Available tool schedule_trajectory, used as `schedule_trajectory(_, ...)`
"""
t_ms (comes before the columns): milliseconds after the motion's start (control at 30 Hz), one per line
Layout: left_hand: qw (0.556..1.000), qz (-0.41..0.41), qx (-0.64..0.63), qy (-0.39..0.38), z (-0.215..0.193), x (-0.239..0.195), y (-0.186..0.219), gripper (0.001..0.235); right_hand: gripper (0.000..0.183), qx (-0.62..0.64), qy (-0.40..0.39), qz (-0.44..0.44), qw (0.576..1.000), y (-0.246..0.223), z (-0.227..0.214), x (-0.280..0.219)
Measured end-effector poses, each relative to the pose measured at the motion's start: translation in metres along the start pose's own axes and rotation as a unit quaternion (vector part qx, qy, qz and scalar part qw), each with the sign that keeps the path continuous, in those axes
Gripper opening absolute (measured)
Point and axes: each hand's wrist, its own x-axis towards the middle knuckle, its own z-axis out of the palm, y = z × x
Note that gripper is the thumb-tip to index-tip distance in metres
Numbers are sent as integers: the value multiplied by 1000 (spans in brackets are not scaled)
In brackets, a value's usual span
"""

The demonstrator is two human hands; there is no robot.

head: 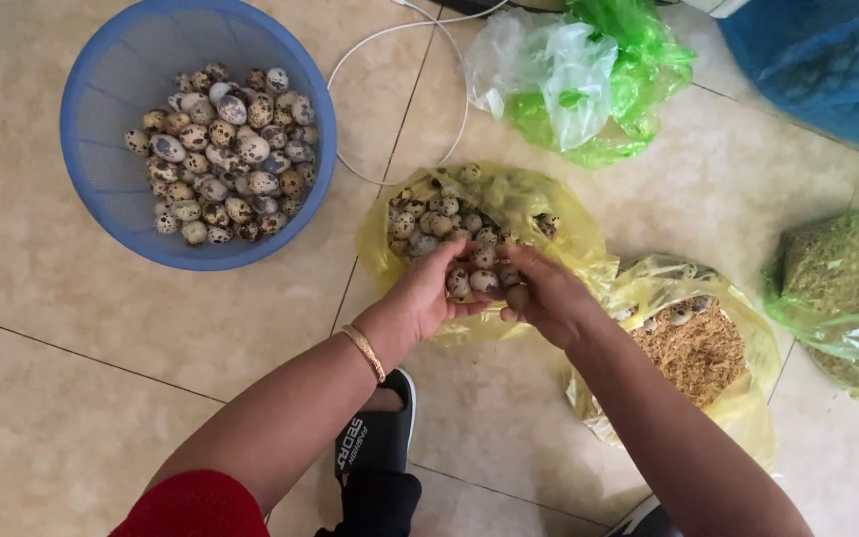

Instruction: The person sorts quail eggs from a yellow plastic bag into a blue colander. They repeatedly pick up eggs, separate them from grain-like material, and place them into the colander. The person handles the eggs by hand throughout the process.

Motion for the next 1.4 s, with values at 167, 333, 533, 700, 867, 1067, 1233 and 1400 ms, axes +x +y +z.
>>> schedule_trajectory(167,1000,8,-4,0,-13,22,1,32,72,5,-46,19,999,-26,6,-15)
schedule_trajectory(333,1000,8,3,4,-11,20,8,35,74,22,-53,18,998,-29,6,-12)
schedule_trajectory(533,1000,21,22,5,-2,14,14,42,55,26,-44,29,998,-28,-3,-1)
schedule_trajectory(700,999,26,31,20,5,3,14,57,48,48,-6,17,999,-23,-11,5)
schedule_trajectory(867,996,51,70,0,15,-17,11,72,49,4,21,10,1000,-30,-4,-7)
schedule_trajectory(1067,986,103,133,-6,24,-32,6,77,58,-30,61,0,998,-36,1,-17)
schedule_trajectory(1233,980,119,158,-24,22,-35,0,75,70,-72,92,-26,993,-43,13,-35)
schedule_trajectory(1400,978,114,174,-28,19,-39,0,73,72,-120,128,-43,984,-38,9,-39)
